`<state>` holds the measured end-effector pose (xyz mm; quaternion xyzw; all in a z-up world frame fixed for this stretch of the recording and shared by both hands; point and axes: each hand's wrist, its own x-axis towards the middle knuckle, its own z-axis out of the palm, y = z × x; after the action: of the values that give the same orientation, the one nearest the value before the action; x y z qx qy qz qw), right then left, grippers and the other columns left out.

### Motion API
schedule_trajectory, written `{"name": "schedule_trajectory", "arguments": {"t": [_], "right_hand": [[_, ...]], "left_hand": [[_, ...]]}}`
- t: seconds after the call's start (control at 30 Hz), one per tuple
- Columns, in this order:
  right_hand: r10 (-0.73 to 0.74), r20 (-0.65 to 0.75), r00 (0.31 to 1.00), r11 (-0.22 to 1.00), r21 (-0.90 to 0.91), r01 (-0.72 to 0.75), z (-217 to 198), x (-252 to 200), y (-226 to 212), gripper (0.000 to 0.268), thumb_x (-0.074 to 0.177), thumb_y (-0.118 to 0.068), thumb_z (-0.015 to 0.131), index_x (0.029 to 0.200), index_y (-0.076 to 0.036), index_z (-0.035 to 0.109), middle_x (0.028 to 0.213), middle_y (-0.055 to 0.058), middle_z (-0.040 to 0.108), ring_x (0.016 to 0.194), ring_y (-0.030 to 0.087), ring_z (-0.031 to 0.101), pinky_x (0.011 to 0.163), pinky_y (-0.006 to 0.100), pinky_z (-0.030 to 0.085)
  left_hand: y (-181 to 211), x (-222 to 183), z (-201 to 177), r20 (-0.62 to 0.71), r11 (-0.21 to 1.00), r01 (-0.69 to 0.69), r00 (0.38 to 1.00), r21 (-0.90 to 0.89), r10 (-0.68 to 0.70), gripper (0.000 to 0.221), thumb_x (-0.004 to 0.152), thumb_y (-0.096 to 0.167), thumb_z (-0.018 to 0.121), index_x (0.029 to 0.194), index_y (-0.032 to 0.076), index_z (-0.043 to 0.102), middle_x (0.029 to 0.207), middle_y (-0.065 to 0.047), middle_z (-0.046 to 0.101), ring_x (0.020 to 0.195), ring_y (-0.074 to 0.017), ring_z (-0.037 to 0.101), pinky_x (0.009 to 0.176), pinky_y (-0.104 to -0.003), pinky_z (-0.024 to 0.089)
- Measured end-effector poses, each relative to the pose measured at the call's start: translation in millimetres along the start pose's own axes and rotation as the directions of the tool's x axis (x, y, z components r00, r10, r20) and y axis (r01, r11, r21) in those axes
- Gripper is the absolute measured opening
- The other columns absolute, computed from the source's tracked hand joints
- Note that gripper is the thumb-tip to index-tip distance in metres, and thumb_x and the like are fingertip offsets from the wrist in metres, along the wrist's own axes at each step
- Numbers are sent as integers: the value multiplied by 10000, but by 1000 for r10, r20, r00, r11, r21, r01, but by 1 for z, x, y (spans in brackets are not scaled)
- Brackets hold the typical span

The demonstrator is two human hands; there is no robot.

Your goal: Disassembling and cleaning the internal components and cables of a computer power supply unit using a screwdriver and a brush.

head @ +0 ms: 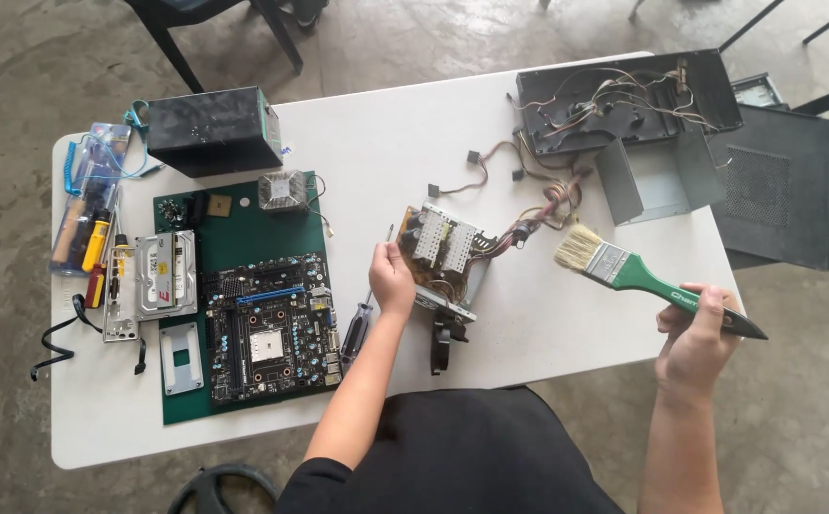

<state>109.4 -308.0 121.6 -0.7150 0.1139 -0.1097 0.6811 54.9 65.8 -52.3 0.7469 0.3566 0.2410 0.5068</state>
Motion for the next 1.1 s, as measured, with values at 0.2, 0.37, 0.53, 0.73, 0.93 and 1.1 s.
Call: {"name": "schedule_trajectory", "arguments": {"t": [0.2, 0.37, 0.53, 0.73, 0.93, 1.1], "right_hand": [[-48, 81, 996, 994, -97, 56, 1, -3, 34, 318, 1188, -329, 501, 1054, -73, 635, 766, 39, 560, 596, 135, 572, 521, 250, 454], [-98, 216, 971, 965, -216, 146, 18, -18, 41, 289, 1214, -213, 514, 1064, -29, 678, 604, 131, 583, 512, 172, 570, 537, 252, 458], [-73, 320, 945, 927, -329, 183, 28, -29, 46, 253, 1185, -212, 571, 1060, -42, 709, 626, 147, 639, 526, 190, 600, 558, 270, 479], [35, 381, 924, 826, -532, 188, 38, -47, 34, 271, 1153, -341, 622, 1062, -119, 748, 667, 104, 711, 607, 209, 689, 632, 308, 533], [109, 372, 922, 791, -594, 146, 54, -52, 25, 226, 1106, -337, 670, 1028, -141, 753, 651, 69, 735, 597, 188, 724, 649, 301, 545], [292, 349, 891, 707, -706, 45, 61, -57, 17, 250, 1072, -416, 683, 1088, -182, 768, 742, 77, 789, 744, 245, 776, 821, 375, 554]], "left_hand": [[-20, -1, -3, 209, 985, 133, 966, 105, -153, 380, 1123, 353, 457, 853, 111, 572, 713, -53, 581, 705, -244, 546, 690, -412, 427], [-43, 28, -8, 517, 939, 338, 792, 71, -324, 301, 1100, 253, 451, 1168, 102, 702, 930, -150, 768, 602, -269, 775, 604, -340, 670], [4, 43, -33, 600, 934, 76, 748, 349, -285, 355, 1047, 404, 579, 1275, 221, 780, 1241, -79, 780, 1266, -358, 678, 1105, -518, 514], [-3, 65, -32, 698, 743, -291, 644, 602, -314, 353, 1048, 457, 531, 1283, 335, 765, 1235, -4, 786, 1263, -318, 692, 1098, -499, 528], [-28, 60, -13, 685, 755, -240, 639, 611, -351, 354, 1060, 437, 536, 1267, 248, 752, 1205, -54, 789, 1229, -335, 710, 1058, -523, 541], [-26, 60, -10, 662, 655, -322, 652, 683, -370, 383, 1039, 478, 530, 1242, 272, 782, 1207, -63, 791, 1246, -331, 706, 1061, -507, 540]]}}
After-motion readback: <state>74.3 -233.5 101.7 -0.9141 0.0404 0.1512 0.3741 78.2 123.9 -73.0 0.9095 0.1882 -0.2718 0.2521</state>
